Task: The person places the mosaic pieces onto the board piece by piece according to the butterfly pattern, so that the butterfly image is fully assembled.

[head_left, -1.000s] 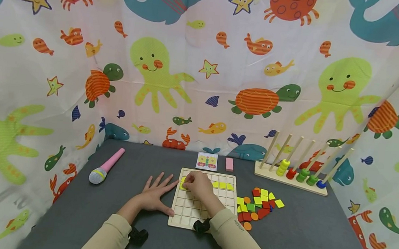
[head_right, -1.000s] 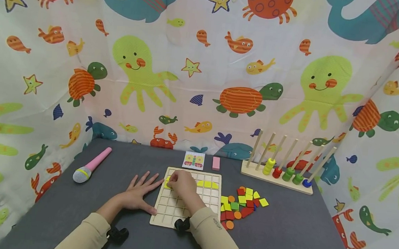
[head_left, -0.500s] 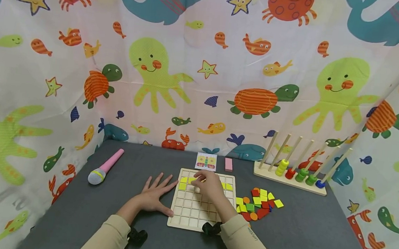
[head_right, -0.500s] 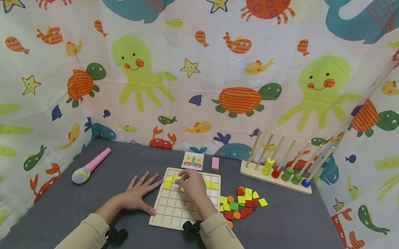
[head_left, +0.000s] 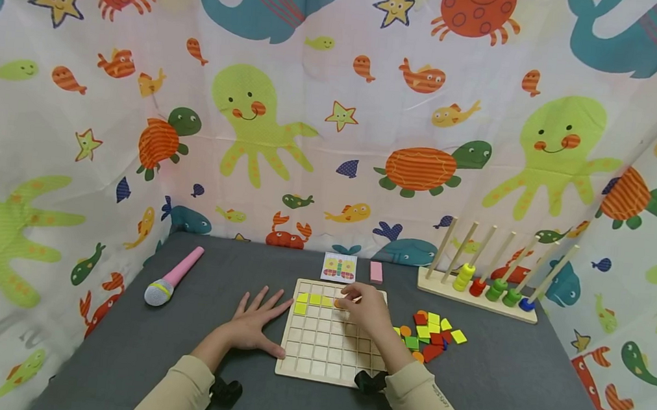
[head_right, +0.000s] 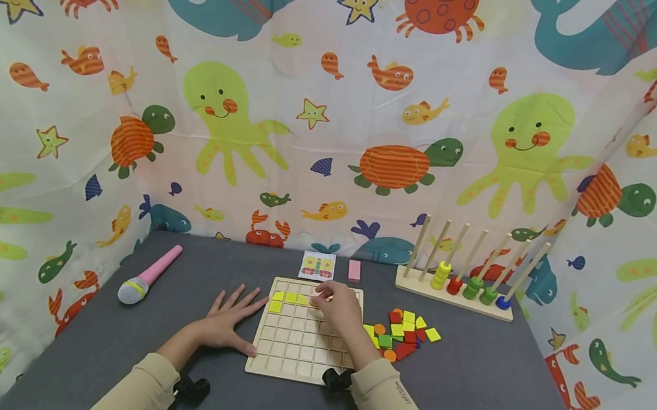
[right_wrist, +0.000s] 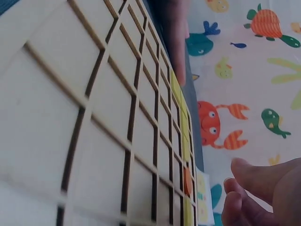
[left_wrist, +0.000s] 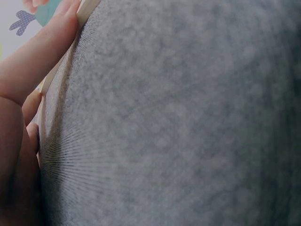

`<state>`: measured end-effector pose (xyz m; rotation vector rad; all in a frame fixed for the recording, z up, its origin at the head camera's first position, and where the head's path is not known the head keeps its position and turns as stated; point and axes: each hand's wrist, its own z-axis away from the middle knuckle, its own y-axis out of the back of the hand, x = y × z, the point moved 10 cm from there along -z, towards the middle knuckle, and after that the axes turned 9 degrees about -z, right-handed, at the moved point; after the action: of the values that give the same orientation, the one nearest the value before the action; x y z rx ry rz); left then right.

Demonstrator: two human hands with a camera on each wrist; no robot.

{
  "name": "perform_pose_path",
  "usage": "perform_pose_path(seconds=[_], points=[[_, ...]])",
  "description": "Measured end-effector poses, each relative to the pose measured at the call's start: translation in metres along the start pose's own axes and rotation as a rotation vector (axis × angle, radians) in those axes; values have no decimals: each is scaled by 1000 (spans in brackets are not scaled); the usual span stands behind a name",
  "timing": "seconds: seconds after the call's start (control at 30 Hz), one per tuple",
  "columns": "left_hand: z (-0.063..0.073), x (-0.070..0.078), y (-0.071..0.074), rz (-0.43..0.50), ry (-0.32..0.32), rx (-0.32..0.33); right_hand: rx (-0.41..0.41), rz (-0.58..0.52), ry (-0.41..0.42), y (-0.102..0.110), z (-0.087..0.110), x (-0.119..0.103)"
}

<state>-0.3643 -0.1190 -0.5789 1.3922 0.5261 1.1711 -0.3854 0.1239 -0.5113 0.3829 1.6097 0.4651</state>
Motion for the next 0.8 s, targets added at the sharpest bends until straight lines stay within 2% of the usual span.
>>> perform_pose_path(seconds=[0.17,0.33,0.53,0.8], points=[[0,1,-1,-6,-10,1,54,30,4,20,6,9],[0,0,-1,-8,-5,10,84,36,-27,37,11,21],[0,-1,-1,-10,-2,15,83,19,-67,51,16,36],[1,0,-1,-9,-9,15,78,47,-93,72,25,48]])
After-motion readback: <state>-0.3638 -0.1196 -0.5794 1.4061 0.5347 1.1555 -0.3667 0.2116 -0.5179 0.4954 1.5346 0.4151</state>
